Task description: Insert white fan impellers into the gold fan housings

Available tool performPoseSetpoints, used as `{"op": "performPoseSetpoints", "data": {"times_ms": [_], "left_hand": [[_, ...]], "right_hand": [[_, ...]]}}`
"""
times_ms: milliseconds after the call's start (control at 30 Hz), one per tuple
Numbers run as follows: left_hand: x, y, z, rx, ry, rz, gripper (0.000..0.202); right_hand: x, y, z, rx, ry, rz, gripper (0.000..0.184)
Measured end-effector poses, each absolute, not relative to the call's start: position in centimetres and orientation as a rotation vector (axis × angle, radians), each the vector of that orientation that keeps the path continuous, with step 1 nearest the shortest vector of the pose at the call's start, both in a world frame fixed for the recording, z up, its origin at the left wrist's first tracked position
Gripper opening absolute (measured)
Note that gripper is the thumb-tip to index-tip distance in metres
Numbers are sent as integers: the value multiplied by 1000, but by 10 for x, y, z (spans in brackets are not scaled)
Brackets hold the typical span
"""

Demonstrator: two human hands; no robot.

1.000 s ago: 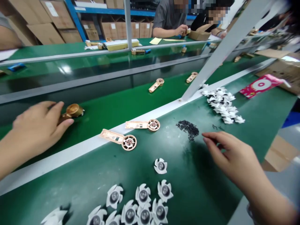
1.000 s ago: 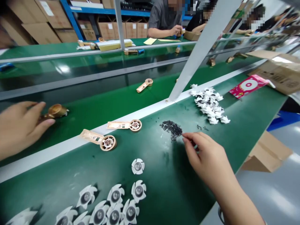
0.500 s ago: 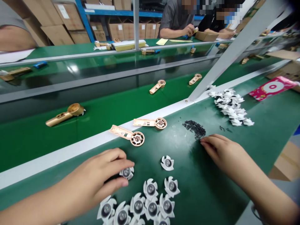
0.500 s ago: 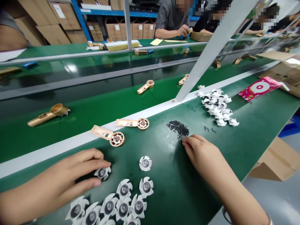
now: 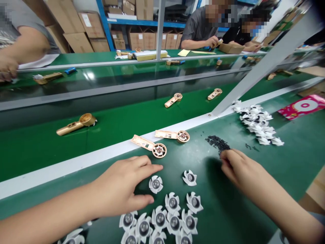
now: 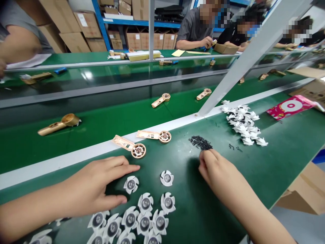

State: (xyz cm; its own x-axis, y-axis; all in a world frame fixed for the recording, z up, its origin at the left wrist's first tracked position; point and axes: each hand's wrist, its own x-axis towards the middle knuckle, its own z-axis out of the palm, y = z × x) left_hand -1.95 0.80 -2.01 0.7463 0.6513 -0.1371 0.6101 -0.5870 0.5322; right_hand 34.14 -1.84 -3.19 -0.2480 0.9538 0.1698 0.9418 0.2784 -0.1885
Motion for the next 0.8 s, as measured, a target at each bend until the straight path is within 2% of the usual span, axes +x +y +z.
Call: {"op": "performPoseSetpoints", "data": {"times_ms": [67,167,300,367,500,800], "left_hand": [[-15,10,-20,2407,917,88,47],[-8,11,-16,2384,889,164,29],[0,6,-1,2136,919,293,20],[1,1,7,2027,951,337,13],[0,-6,14,1973,1003,461,13],[3,-7,17,1954,1034,536,15]], "right_hand": [[310,-24,-15,-1661,-2307,367,9],[258,-27,6,-1413,-2233,927,16],[221,-20,16,-1168,-2182,1278,17],[219,-16,15,-1143,-2150,1353,16],[222,-15,11,-1183,-2079,1400,16],[219,-18,12,-1125,-2051,1267,18]]}}
